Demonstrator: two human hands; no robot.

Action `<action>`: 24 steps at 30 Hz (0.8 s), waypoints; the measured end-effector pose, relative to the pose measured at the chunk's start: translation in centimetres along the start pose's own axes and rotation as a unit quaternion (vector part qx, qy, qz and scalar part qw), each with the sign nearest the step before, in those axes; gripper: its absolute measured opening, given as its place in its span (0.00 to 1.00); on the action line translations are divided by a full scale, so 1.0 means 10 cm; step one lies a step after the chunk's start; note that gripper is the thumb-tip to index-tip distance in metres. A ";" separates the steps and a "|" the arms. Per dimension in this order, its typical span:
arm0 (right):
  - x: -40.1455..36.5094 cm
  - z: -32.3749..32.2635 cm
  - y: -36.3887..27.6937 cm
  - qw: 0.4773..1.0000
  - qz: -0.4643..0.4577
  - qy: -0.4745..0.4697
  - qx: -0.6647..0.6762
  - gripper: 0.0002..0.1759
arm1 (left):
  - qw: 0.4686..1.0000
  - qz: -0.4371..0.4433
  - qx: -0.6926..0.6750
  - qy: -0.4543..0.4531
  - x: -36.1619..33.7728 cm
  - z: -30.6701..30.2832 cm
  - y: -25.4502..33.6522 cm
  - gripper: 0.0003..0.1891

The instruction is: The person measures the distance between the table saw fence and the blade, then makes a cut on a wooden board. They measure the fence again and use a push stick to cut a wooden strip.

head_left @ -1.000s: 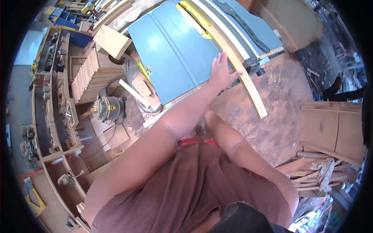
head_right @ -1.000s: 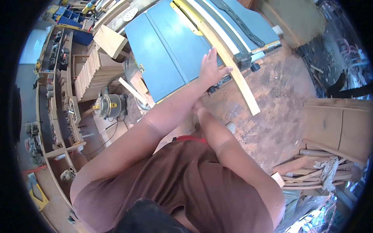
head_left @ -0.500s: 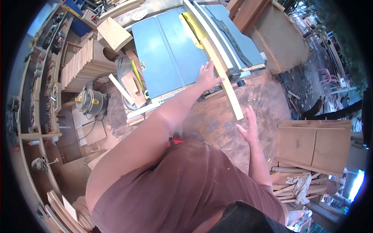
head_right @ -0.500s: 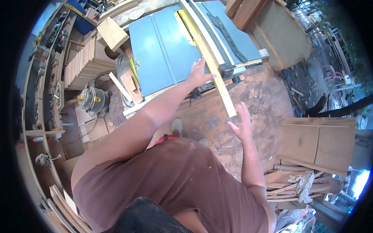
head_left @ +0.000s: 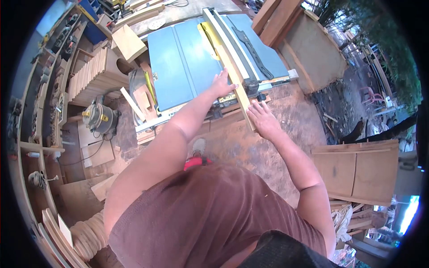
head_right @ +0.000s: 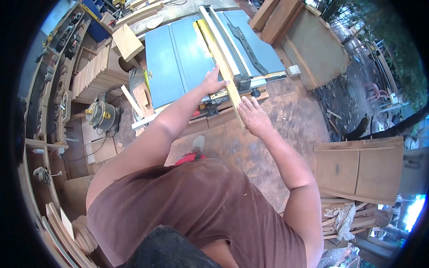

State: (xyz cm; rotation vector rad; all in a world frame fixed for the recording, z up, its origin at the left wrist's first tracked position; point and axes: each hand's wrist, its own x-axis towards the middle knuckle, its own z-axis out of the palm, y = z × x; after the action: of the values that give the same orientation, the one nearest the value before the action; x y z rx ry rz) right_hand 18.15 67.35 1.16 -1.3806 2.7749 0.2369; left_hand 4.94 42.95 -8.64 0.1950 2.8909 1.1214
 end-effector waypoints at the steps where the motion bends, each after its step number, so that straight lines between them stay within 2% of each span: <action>1: 0.04 -0.02 -0.01 1.000 0.000 -0.015 -0.018 0.40 | 1.000 -0.010 -0.001 -0.008 0.01 -0.02 0.01 0.56; 9: 0.22 0.01 0.03 0.997 -0.003 -0.026 -0.069 0.39 | 0.999 -0.037 -0.007 0.002 0.02 -0.02 0.04 0.52; 12: 0.31 0.04 0.06 0.995 -0.005 0.016 -0.094 0.38 | 0.999 -0.041 -0.015 0.020 0.04 0.02 0.02 0.49; 20: 0.48 0.04 0.12 0.993 -0.002 0.016 -0.118 0.26 | 0.998 -0.039 -0.030 0.050 0.03 0.05 0.03 0.45; 24: 0.58 0.09 0.17 0.992 -0.004 0.017 -0.125 0.25 | 0.997 -0.038 -0.038 0.053 0.02 0.05 0.04 0.45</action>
State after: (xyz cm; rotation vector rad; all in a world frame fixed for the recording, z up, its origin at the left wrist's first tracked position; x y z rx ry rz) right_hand 13.27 63.90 -0.08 -1.4571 2.8456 0.5850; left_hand 4.80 43.65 -8.72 0.0241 2.9113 1.2638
